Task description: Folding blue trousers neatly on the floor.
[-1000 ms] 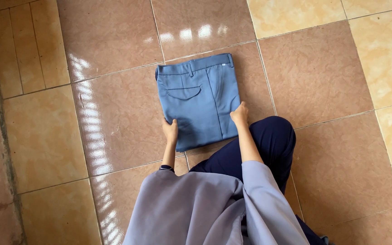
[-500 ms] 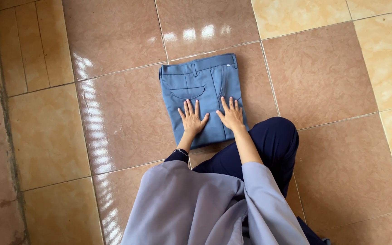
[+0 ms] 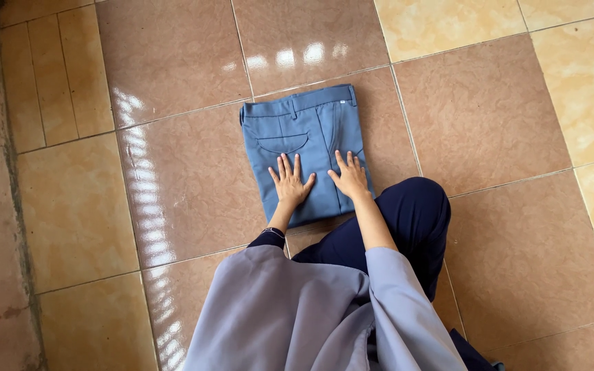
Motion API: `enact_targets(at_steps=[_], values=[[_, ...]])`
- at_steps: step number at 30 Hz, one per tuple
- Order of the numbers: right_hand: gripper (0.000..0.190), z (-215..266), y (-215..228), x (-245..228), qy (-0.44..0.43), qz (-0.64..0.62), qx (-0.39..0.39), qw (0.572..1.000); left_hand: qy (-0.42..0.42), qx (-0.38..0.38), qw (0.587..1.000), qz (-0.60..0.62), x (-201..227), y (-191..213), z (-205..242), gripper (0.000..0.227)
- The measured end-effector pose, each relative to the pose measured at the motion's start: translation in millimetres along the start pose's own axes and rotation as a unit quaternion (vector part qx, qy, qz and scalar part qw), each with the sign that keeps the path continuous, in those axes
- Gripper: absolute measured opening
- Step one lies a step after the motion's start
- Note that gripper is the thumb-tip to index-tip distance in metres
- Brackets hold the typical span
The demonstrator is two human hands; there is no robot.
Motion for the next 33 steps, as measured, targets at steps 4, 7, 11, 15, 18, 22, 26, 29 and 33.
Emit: enact_targets(at_steps=[4, 7, 11, 15, 18, 22, 26, 29, 33], values=[[0.071, -5, -9, 9, 0.0, -0.004, 0.009, 1.0, -0.005, -0.009, 1.0, 0.005, 1, 9, 1, 0.087], [0.07, -6, -12, 13, 0.009, -0.018, 0.021, 1.0, 0.006, -0.004, 1.0, 0.009, 6, 7, -2, 0.087], [0.07, 5, 9, 3, 0.041, -0.053, 0.064, 0.996, 0.02, 0.029, 0.999, 0.032, 19, 13, -15, 0.081], [0.067, 31, 61, -10, 0.104, -0.124, 0.163, 0.973, -0.019, 0.122, 0.989, 0.086, 55, 58, -15, 0.074], [0.068, 54, 108, -4, 0.139, -0.085, 0.253, 0.954, -0.07, 0.179, 0.974, 0.116, 93, 94, -13, 0.075], [0.066, 103, 166, 22, 0.09, -0.108, 0.306, 0.942, -0.137, 0.229, 0.953, 0.142, 154, 130, -4, 0.075], [0.067, 161, 208, 62, 0.027, -0.107, 0.37, 0.922, -0.216, 0.234, 0.935, 0.159, 222, 162, 17, 0.074], [0.065, 205, 221, 97, -0.017, -0.117, 0.417, 0.901, -0.277, 0.22, 0.919, 0.172, 272, 169, 39, 0.074], [0.066, 266, 222, 143, -0.092, -0.111, 0.461, 0.876, -0.359, 0.197, 0.895, 0.176, 338, 159, 74, 0.077]])
Point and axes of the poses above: each hand's wrist, its own z-axis away from the middle knuckle, its own y-axis out of the back of the hand, x = y × z, the point moved 2 cm from there along -z, towards the middle knuckle, and after that the axes turned 13 degrees about -z, right-handed, at the moved point
